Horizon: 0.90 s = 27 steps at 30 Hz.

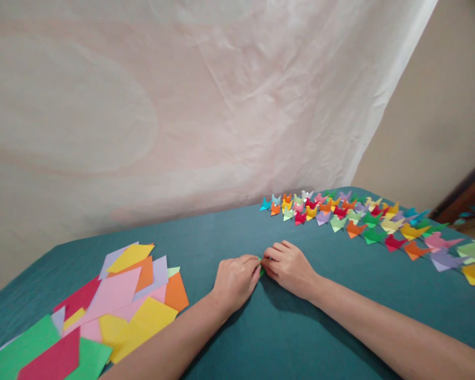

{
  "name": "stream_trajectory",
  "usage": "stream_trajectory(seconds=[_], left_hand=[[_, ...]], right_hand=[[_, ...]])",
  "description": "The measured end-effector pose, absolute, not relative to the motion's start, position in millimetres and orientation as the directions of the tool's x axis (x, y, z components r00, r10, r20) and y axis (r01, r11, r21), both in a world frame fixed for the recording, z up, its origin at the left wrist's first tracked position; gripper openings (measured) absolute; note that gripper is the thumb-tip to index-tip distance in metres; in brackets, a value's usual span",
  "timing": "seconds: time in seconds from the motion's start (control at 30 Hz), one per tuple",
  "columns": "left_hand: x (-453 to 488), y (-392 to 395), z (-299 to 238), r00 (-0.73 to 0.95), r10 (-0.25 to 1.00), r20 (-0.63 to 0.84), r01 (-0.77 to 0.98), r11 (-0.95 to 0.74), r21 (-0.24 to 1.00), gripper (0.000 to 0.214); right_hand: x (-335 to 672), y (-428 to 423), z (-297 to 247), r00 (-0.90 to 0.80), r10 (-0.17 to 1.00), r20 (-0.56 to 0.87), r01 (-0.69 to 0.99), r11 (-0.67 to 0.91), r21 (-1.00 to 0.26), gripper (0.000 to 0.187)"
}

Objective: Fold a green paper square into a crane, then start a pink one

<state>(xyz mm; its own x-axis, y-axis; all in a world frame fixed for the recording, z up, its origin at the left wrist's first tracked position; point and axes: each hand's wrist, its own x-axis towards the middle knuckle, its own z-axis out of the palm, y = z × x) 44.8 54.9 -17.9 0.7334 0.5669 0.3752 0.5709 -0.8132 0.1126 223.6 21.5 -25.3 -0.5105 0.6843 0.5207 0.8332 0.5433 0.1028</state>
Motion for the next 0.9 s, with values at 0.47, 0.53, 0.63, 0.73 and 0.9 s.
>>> stream_trajectory(seconds=[0.47,0.53,0.63,0.73,0.9], left_hand=[[45.6,55.1,-16.4,0.730,0.568,0.380,0.570,-0.813,0.120,0.018],[46.0,54.6,-15.9,0.734,0.565,0.378,0.571,-0.814,0.109,0.018],[46.4,54.2,-15.3,0.739,0.561,0.374,0.568,-0.817,0.104,0.017],[46.5,54.5,-15.1,0.739,0.557,0.378,0.561,-0.820,0.111,0.016],[45.2,55.6,-14.9,0.754,0.532,0.384,0.530,-0.839,0.123,0.015]], right_hand=[[222.8,20.0,-25.1,-0.492,0.674,0.551,0.835,0.544,0.081,0.013],[222.3,19.3,-24.2,-0.498,0.666,0.556,0.832,0.548,0.089,0.014],[221.7,18.7,-23.5,-0.496,0.654,0.571,0.830,0.549,0.093,0.016],[221.7,19.3,-24.7,-0.487,0.650,0.583,0.831,0.551,0.080,0.016],[222.0,20.7,-28.3,-0.420,0.696,0.582,0.857,0.516,0.002,0.012]])
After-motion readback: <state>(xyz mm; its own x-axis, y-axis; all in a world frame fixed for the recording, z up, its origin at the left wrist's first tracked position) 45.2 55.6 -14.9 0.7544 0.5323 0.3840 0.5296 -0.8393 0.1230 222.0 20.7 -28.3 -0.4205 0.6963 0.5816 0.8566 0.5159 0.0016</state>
